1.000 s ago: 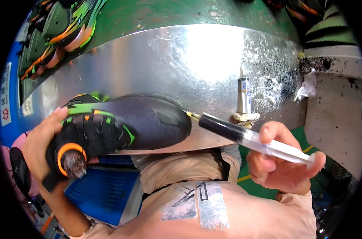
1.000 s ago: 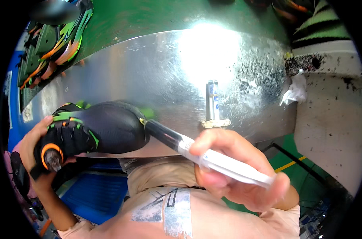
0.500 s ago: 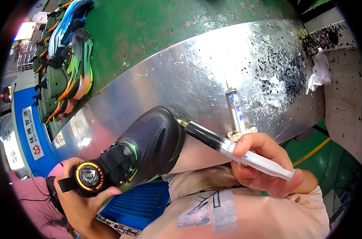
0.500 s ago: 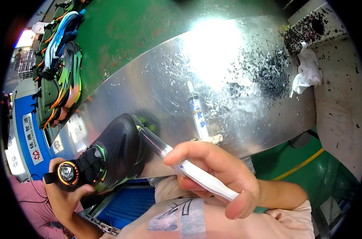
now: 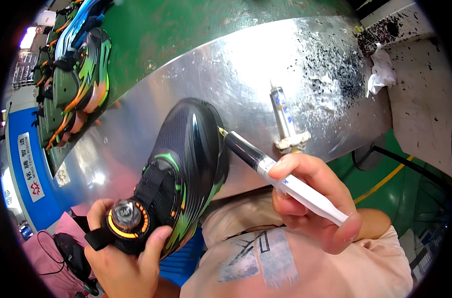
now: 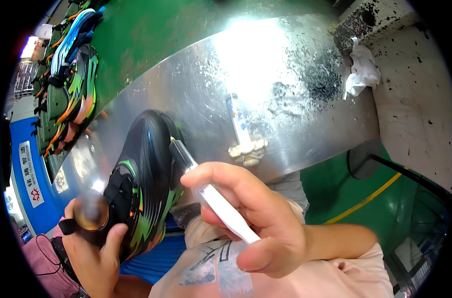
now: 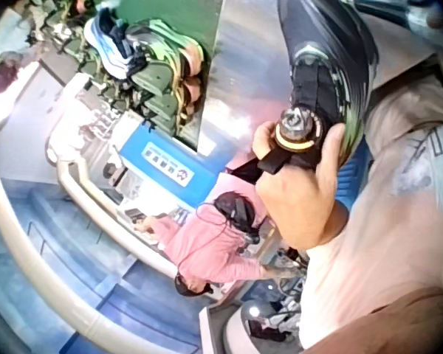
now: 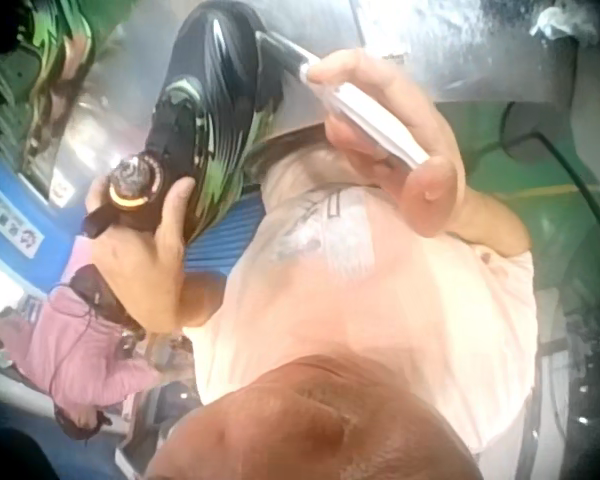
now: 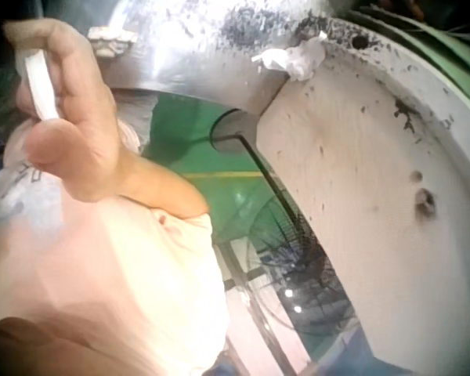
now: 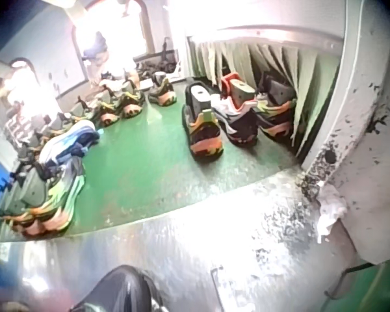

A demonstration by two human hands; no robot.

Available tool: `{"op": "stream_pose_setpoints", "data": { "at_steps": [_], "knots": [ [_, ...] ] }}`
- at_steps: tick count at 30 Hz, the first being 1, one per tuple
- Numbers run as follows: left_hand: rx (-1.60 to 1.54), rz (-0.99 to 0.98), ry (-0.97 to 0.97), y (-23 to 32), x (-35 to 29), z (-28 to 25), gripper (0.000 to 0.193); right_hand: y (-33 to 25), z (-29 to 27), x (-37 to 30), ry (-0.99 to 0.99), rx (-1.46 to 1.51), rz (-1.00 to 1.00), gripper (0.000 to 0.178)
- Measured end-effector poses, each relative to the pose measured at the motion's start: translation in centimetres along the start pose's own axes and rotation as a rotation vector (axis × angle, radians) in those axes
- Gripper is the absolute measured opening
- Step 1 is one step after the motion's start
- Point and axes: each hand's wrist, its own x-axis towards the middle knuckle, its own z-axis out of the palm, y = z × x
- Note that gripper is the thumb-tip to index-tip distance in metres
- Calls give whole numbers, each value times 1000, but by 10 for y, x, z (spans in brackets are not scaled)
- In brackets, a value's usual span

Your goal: The person applies adhesive into the seams of various shoes using a syringe and then wipes the area with a cloth, before refilling the syringe from a larger bottle.

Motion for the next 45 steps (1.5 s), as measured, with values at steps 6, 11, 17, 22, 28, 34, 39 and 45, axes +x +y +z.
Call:
{"op": "stream_pose_setpoints", "data": {
  "at_steps": [6,11,17,22,28,34,39,45],
  "knots": [
    [40,-44,-37,7,-5,9,28,26,16,-12,-50,79,-188,98],
    [-62,63,52,-6,-10,20,38,50,10,-19,-216,-242,-410,101],
    [-140,48,156,-15,-15,27,41,66,15,-31,-163,-455,-413,101],
    [-94,52,173,-15,-13,28,40,70,14,-33,-170,-680,-550,98],
    [-269,59,142,-38,-5,30,39,52,18,-30,-173,-663,-567,98],
    [-832,-94,226,-76,19,29,48,-32,-47,-44,186,-1077,-540,73],
    [-700,-143,1,-78,-14,6,51,-76,-95,-45,262,-1980,-234,66],
    [128,655,259,-71,31,-44,69,-90,-51,-45,301,-2130,-170,74]
  ]
}}
